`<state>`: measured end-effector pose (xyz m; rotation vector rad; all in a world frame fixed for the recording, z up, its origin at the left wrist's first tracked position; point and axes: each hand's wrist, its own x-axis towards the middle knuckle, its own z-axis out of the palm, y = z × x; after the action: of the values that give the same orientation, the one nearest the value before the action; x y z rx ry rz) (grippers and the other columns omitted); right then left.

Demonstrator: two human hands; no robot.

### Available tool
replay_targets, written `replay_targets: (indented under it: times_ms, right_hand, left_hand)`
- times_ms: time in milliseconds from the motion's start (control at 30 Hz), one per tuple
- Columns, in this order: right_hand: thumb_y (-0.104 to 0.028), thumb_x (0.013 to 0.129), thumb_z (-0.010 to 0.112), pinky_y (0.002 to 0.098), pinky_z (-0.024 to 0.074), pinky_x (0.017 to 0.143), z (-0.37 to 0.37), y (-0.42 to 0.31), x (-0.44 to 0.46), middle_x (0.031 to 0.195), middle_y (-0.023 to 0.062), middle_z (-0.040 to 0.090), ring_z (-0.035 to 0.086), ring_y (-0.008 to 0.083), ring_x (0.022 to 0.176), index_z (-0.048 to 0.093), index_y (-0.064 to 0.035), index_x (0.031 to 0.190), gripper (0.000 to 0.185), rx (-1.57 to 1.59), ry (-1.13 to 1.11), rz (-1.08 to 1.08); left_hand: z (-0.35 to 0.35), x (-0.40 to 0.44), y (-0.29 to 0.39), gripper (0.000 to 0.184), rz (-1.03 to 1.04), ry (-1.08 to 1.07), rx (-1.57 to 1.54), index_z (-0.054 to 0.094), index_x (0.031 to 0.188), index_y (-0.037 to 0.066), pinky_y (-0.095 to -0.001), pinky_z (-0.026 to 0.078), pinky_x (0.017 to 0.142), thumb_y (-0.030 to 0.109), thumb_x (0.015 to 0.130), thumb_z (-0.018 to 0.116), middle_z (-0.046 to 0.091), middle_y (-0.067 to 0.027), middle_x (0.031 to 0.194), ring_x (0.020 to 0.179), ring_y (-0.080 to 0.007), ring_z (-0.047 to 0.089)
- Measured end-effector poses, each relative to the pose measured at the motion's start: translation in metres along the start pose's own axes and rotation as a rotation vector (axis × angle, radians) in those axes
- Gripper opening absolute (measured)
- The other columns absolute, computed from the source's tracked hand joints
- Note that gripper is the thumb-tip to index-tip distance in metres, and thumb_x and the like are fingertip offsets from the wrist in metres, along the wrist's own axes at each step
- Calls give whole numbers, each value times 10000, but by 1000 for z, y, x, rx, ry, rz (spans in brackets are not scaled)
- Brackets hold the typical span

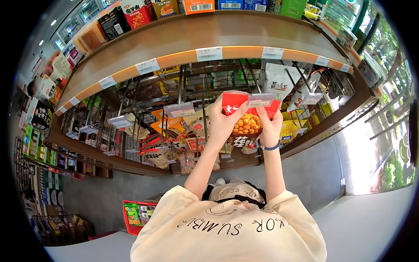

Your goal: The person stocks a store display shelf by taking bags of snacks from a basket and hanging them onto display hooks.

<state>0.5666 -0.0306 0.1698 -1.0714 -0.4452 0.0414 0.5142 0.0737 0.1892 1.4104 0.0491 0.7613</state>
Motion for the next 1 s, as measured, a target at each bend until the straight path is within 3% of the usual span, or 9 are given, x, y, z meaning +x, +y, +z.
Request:
replay_targets:
  times_ms: [133, 200, 233, 767, 1000]
  right_hand:
    - [-97, 763, 598, 208, 419, 645, 0, 0, 8, 792, 29, 589, 517, 60, 705, 562, 9, 852, 143, -4, -32, 5]
    - [-83, 757, 598, 208, 419, 642, -4, 3, 9, 786, 25, 588, 515, 59, 701, 560, 8, 851, 136, -35, -57, -15]
    - [-83, 757, 598, 208, 419, 642, -4, 3, 9, 786, 25, 588, 515, 59, 701, 560, 8, 851, 136, -34, -53, -11]
    - [-61, 759, 584, 197, 418, 638, 1, -3, 15, 788, 17, 586, 515, 55, 704, 564, 11, 879, 141, 3, -55, -34]
    - [-66, 778, 561, 195, 419, 644, -2, -3, 19, 807, 17, 585, 516, 52, 720, 560, 9, 879, 127, 5, -96, -16]
  left_hand:
    - [1, 9, 4, 252, 101, 37, 41, 578, 955, 11, -213, 429, 685, 12, 706, 613, 590, -44, 855, 768, -88, 541]
    - [-1, 8, 2, 170, 175, 22, 152, 604, 875, 1, -215, 434, 664, 14, 706, 614, 595, -41, 811, 730, -86, 543]
    - [3, 7, 6, 110, 104, 66, 107, 612, 813, -8, -211, 433, 638, 19, 706, 619, 598, -37, 762, 690, -77, 539]
    - [9, 6, 8, 95, 57, 140, 97, 612, 801, -15, -190, 412, 581, 29, 716, 622, 591, -8, 711, 635, -51, 518]
    - [11, 6, 7, 117, -79, 138, -79, 618, 832, -8, -181, 419, 575, 80, 756, 606, 611, -20, 739, 640, -34, 531]
